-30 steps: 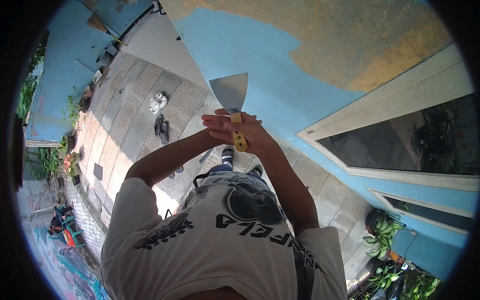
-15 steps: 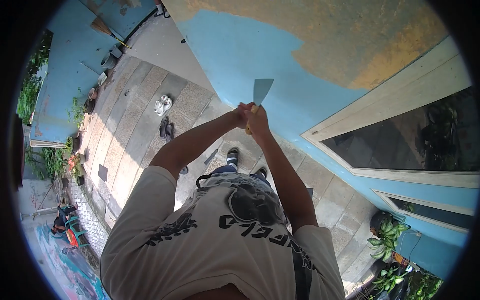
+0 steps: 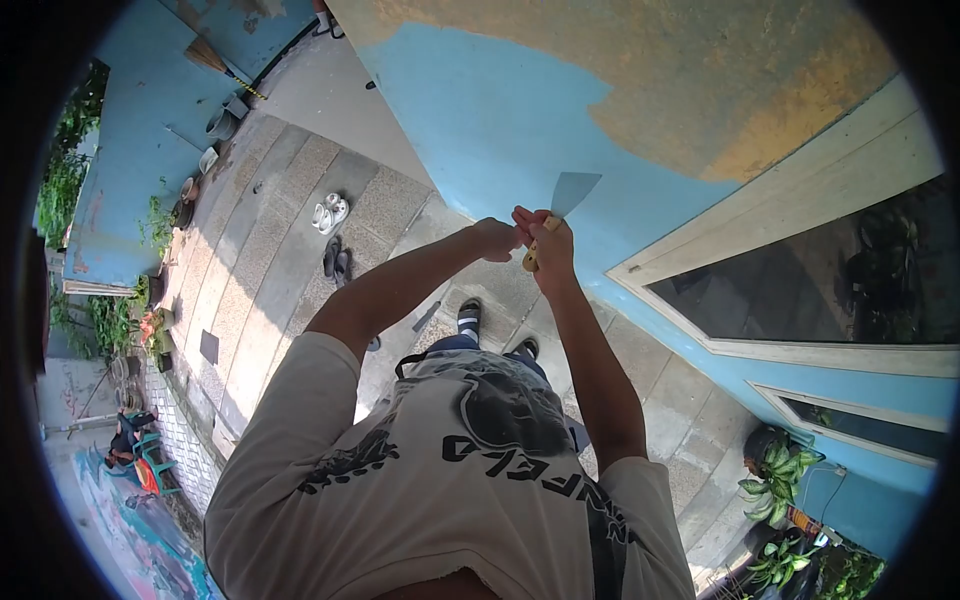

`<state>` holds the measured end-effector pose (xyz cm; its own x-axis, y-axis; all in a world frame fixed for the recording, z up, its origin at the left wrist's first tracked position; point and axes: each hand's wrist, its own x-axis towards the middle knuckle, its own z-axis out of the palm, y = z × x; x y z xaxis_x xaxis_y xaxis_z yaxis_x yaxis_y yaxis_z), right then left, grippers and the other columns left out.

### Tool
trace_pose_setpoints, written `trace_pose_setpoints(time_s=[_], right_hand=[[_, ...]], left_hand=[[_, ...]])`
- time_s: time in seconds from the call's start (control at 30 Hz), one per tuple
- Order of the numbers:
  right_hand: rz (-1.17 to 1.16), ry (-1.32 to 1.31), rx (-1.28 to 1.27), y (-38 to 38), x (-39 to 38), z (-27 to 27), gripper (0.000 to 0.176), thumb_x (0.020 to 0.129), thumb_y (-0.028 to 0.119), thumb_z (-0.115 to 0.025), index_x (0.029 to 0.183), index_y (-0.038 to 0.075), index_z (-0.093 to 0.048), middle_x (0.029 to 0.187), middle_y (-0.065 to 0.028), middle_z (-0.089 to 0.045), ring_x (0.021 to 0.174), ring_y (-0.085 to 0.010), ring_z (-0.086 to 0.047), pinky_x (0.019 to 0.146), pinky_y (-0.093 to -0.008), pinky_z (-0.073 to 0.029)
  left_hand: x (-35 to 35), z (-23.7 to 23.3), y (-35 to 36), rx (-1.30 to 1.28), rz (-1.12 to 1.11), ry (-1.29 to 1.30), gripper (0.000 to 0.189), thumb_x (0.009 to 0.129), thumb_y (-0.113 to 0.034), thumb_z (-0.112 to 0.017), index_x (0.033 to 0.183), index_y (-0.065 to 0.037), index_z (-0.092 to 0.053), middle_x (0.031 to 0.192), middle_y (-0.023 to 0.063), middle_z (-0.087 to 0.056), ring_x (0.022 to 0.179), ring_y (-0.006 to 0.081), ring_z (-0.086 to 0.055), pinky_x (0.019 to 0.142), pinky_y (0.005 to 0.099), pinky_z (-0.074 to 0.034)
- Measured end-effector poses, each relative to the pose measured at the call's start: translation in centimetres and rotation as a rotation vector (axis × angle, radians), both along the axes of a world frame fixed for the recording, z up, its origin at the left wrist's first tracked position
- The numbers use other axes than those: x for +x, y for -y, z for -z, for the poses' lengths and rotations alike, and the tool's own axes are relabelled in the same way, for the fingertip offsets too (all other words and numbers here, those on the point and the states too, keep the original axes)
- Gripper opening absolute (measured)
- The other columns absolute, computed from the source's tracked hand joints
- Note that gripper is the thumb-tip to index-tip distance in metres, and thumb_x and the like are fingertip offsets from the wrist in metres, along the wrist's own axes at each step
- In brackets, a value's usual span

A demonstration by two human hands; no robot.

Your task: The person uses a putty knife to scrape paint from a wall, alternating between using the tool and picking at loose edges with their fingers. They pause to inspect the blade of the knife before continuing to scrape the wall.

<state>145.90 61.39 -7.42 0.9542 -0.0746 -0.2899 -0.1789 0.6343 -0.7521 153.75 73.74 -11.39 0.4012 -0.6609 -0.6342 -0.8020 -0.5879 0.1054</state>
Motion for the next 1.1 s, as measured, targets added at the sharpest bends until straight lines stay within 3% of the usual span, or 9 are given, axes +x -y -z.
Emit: trace_pose_setpoints(time_s=[0.2,0.27,0.33,0.47,0.63,0.7,0.73,0.83,1.1], right_hand=[[-0.65,0.127,0.647,-8.7,-7.2,-13.4,0.012,0.094,-0.005,-0.05,0.101,0.004,-0.052,0.136,-0.0313,-0.049,0.13,-0.0361,-0.05,0.108,-0.0399,-0.047],[-0.475,-0.074,0.666,-9.3,-5.2,-8.0,0.007,0.095,-0.003,-0.051,0.101,0.0,-0.05,0.129,-0.0282,-0.055,0.124,-0.0344,-0.055,0.105,-0.0364,-0.049],[0.067,0.082,-0.1,-6.2,-0.4,1.1,0.009,0.092,-0.008,-0.046,0.099,-0.003,-0.048,0.121,-0.0228,-0.058,0.119,-0.0305,-0.059,0.104,-0.0355,-0.051],[-0.106,-0.005,0.239,-2.5,-1.5,-5.9,0.011,0.093,-0.004,-0.048,0.1,0.004,-0.048,0.129,-0.0264,-0.055,0.124,-0.0326,-0.056,0.102,-0.0389,-0.052],[-0.708,0.142,0.403,-8.2,-7.4,-8.5,0.014,0.095,0.0,-0.052,0.106,0.009,-0.049,0.132,-0.0268,-0.055,0.123,-0.0335,-0.057,0.098,-0.0441,-0.053],[-0.329,-0.045,0.252,-6.3,-4.2,-1.9,0.014,0.092,-0.002,-0.052,0.104,0.004,-0.051,0.11,-0.0227,-0.066,0.105,-0.0325,-0.067,0.096,-0.0429,-0.054],[-0.097,0.066,0.063,-4.5,-1.4,3.7,0.012,0.091,-0.005,-0.047,0.1,0.002,-0.051,0.109,-0.0241,-0.067,0.105,-0.0333,-0.067,0.097,-0.0417,-0.054],[-0.003,-0.034,0.053,0.8,0.1,3.9,0.015,0.091,-0.007,-0.043,0.095,0.007,-0.045,0.117,-0.0259,-0.063,0.111,-0.0336,-0.064,0.095,-0.0425,-0.055],[-0.458,0.017,0.161,-8.1,-1.6,-2.5,0.009,0.097,0.003,-0.052,0.099,0.009,-0.047,0.127,-0.0196,-0.059,0.119,-0.0285,-0.06,0.083,-0.04,-0.06]], left_hand=[[1.2,13.6,-2.5,-0.346,0.221,0.286,0.028,0.091,-0.022,-0.057,0.112,-0.004,-0.062,0.11,0.0087,-0.067,0.104,0.0199,-0.064,0.09,0.0377,-0.052],[2.7,16.7,-2.9,-0.408,0.338,0.39,0.028,0.091,-0.022,-0.057,0.111,-0.002,-0.061,0.109,0.0083,-0.067,0.103,0.0188,-0.064,0.09,0.0365,-0.052],[5.0,13.9,-1.9,-0.44,0.391,0.468,0.028,0.092,-0.023,-0.057,0.11,-0.001,-0.06,0.108,0.0081,-0.067,0.102,0.0183,-0.064,0.089,0.0359,-0.052],[2.9,6.0,-0.2,-0.108,-0.06,-0.037,0.026,0.095,-0.026,-0.05,0.105,-0.006,-0.064,0.097,0.0092,-0.069,0.092,0.0219,-0.067,0.08,0.0366,-0.053],[3.3,7.6,-2.2,-0.927,-0.526,-0.497,0.026,0.088,-0.023,-0.061,0.106,-0.004,-0.065,0.1,0.0156,-0.067,0.1,0.0241,-0.064,0.078,0.0364,-0.054],[3.5,7.4,-2.5,-1.251,-0.717,-0.679,0.028,0.085,-0.022,-0.065,0.106,-0.004,-0.065,0.101,0.0181,-0.067,0.102,0.0251,-0.064,0.078,0.0363,-0.054],[6.4,5.6,-0.5,-0.559,-0.403,-0.322,0.033,0.087,-0.026,-0.066,0.112,-0.004,-0.065,0.111,0.02,-0.066,0.11,0.0272,-0.062,0.079,0.0386,-0.055],[6.1,5.9,-1.2,-0.547,-0.416,0.106,0.038,0.091,-0.027,-0.061,0.12,-0.003,-0.062,0.104,0.0177,-0.071,0.095,0.034,-0.068,0.077,0.039,-0.056],[3.4,21.0,-8.2,-0.63,-0.407,-0.206,0.042,0.091,-0.033,-0.06,0.125,-0.009,-0.061,0.114,0.015,-0.068,0.109,0.0322,-0.063,0.092,0.042,-0.05]])
